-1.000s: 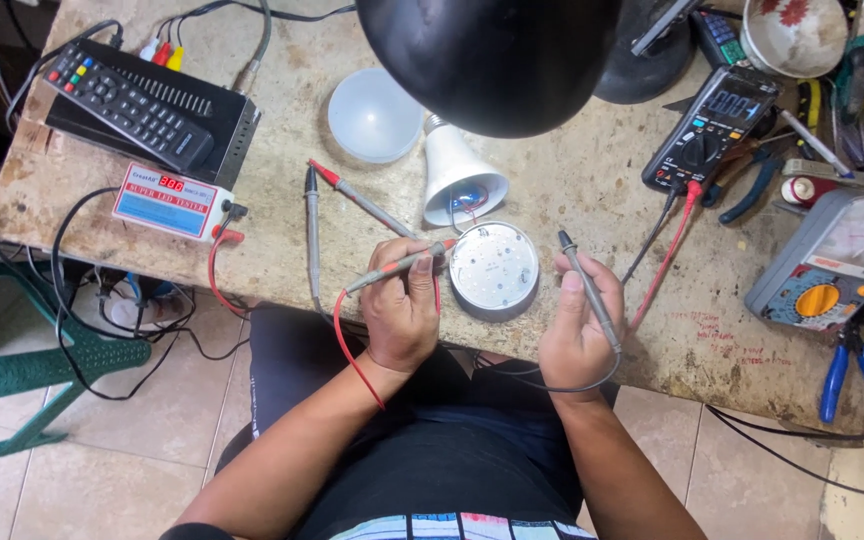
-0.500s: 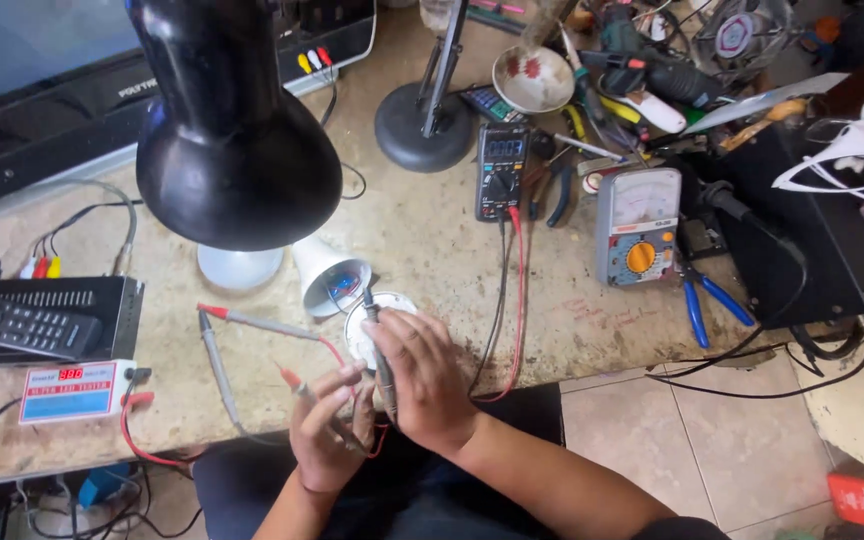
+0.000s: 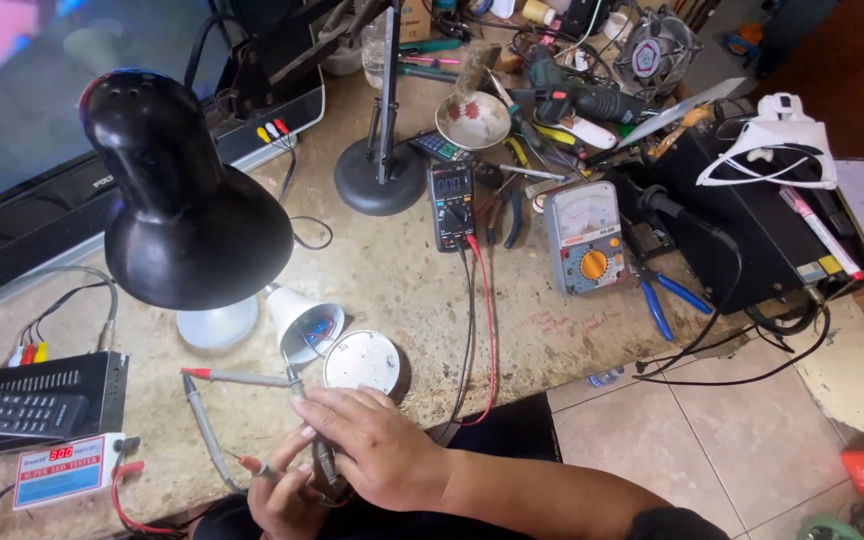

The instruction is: Testing individual LEDs on a bulb's circuit board using multimeter probes and inspecting components.

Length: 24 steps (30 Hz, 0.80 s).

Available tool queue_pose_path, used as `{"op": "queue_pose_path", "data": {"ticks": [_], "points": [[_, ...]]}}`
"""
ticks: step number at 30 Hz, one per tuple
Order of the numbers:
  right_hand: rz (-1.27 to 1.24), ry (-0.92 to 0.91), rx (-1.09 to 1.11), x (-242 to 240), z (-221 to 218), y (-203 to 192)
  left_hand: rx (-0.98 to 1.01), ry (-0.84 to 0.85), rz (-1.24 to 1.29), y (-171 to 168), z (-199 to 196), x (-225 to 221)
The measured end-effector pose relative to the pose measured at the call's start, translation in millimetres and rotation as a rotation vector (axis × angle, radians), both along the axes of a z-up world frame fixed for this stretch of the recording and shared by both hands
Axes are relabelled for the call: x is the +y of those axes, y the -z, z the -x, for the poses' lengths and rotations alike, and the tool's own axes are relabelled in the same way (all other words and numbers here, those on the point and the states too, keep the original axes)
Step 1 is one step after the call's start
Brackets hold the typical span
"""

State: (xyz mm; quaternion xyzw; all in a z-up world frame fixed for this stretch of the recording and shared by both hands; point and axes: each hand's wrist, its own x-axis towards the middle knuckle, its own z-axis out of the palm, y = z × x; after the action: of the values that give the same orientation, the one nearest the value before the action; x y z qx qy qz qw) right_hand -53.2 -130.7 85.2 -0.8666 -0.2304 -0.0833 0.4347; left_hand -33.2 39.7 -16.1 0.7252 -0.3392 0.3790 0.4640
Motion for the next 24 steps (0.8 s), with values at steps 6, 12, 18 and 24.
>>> {"op": "queue_pose_path", "data": {"ticks": [6, 12, 18, 24], "points": [[0.137, 0.616, -0.186, -177, -89, -81, 0.045, -0.086, 0.228, 5, -14, -4], [0.783, 1.027, 0.49, -430, -227, -53, -0.063, -0.152, 0.159, 17, -29, -1], [1.112, 0.718, 0.63, -579, -304, 70, 0.012, -0.079, 0.156, 13, -29, 6], [1.233, 0.704, 0.466, -626, -306, 119, 0.069, -0.12, 0.143, 29, -26, 12]]}}
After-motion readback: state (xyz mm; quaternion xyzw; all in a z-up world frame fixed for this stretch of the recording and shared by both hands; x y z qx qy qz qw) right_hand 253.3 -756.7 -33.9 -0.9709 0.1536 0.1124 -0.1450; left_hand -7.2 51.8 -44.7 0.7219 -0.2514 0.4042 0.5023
